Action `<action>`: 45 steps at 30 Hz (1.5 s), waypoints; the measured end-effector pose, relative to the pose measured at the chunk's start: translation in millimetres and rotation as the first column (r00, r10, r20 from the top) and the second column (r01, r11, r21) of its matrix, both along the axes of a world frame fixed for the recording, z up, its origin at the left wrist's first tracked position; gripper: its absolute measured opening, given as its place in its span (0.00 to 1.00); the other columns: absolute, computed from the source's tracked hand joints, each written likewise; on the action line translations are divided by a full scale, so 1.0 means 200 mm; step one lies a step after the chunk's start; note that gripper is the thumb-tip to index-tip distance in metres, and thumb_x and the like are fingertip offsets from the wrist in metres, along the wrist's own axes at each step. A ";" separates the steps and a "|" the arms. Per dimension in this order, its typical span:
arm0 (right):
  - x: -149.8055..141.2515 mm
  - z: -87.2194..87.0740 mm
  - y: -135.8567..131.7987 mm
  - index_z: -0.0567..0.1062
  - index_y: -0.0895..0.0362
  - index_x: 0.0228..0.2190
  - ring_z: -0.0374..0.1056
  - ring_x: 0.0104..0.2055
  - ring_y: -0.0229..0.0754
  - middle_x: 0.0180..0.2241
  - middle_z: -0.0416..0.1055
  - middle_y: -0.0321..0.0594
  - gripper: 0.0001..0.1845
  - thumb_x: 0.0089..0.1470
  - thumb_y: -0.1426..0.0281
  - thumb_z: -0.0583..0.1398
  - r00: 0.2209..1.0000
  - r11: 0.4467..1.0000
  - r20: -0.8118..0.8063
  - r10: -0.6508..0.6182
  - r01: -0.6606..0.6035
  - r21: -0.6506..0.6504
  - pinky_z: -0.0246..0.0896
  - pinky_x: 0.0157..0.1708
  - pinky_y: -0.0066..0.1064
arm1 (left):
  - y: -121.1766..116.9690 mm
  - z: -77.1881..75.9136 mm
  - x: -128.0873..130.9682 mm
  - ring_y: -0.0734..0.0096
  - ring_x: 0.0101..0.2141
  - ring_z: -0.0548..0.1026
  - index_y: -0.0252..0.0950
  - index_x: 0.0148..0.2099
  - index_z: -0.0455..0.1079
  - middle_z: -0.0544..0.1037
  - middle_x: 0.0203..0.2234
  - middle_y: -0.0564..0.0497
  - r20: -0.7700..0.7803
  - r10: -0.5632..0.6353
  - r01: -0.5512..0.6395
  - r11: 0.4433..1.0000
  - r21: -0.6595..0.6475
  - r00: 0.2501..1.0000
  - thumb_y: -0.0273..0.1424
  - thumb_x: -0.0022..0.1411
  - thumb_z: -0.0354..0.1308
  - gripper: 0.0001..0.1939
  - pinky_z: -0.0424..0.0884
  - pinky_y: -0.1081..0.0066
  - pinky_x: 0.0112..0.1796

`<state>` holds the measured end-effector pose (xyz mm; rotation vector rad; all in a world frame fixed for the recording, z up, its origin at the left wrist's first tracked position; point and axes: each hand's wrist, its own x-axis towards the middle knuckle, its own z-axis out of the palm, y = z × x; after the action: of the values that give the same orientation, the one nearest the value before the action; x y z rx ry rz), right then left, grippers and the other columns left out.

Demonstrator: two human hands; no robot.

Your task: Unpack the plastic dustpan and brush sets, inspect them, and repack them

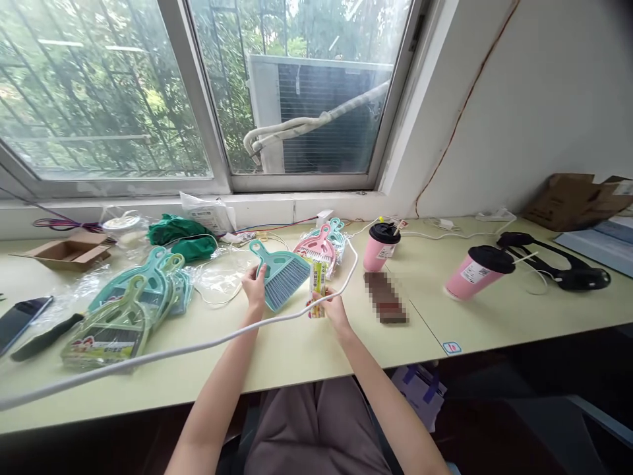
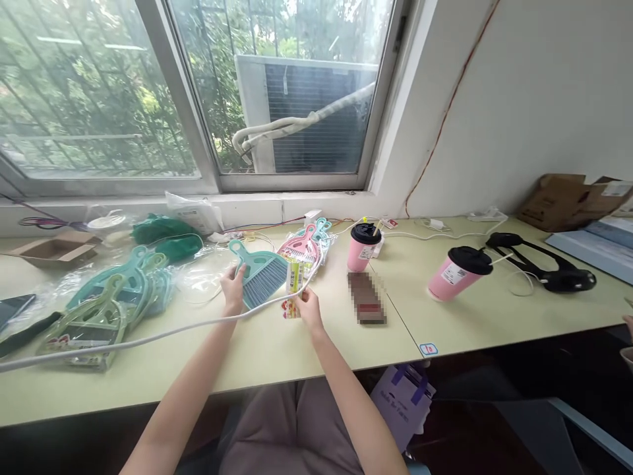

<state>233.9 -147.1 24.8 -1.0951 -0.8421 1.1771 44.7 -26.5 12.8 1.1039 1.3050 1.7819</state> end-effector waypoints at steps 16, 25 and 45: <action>-0.47 -0.17 0.43 0.66 0.52 0.35 0.67 0.52 0.46 0.46 0.70 0.44 0.22 0.42 0.56 0.67 0.930 0.932 0.068 -0.361 0.361 0.007 0.68 0.43 0.33 | -0.03 0.01 -0.01 0.66 0.35 0.74 0.35 0.36 0.72 0.77 0.33 0.45 0.098 0.172 -0.173 0.985 0.005 0.980 0.48 0.56 0.59 0.19 0.68 0.67 0.39; -0.45 -0.16 0.42 0.65 0.52 0.44 0.74 0.46 0.44 0.48 0.74 0.44 0.30 0.40 0.58 0.69 0.937 0.990 -0.320 -0.142 0.141 -0.029 0.72 0.44 0.37 | -0.04 -0.07 0.08 0.68 0.35 0.72 0.37 0.36 0.67 0.74 0.34 0.47 0.183 0.164 -0.160 0.986 -0.037 0.969 0.47 0.60 0.57 0.17 0.68 0.67 0.40; -0.24 -0.03 0.40 0.68 0.54 0.32 0.70 0.33 0.41 0.30 0.74 0.37 0.27 0.38 0.49 0.67 0.957 0.966 -0.183 -0.225 0.244 0.088 0.67 0.34 0.33 | -0.03 -0.04 0.03 0.67 0.38 0.71 0.39 0.36 0.63 0.71 0.34 0.49 0.048 0.330 -0.328 0.944 -0.039 0.943 0.50 0.62 0.50 0.18 0.65 0.66 0.42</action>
<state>185.4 -66.4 19.0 -0.9597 -0.6168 0.9983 50.4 -32.7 4.1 0.8499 1.5494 2.0081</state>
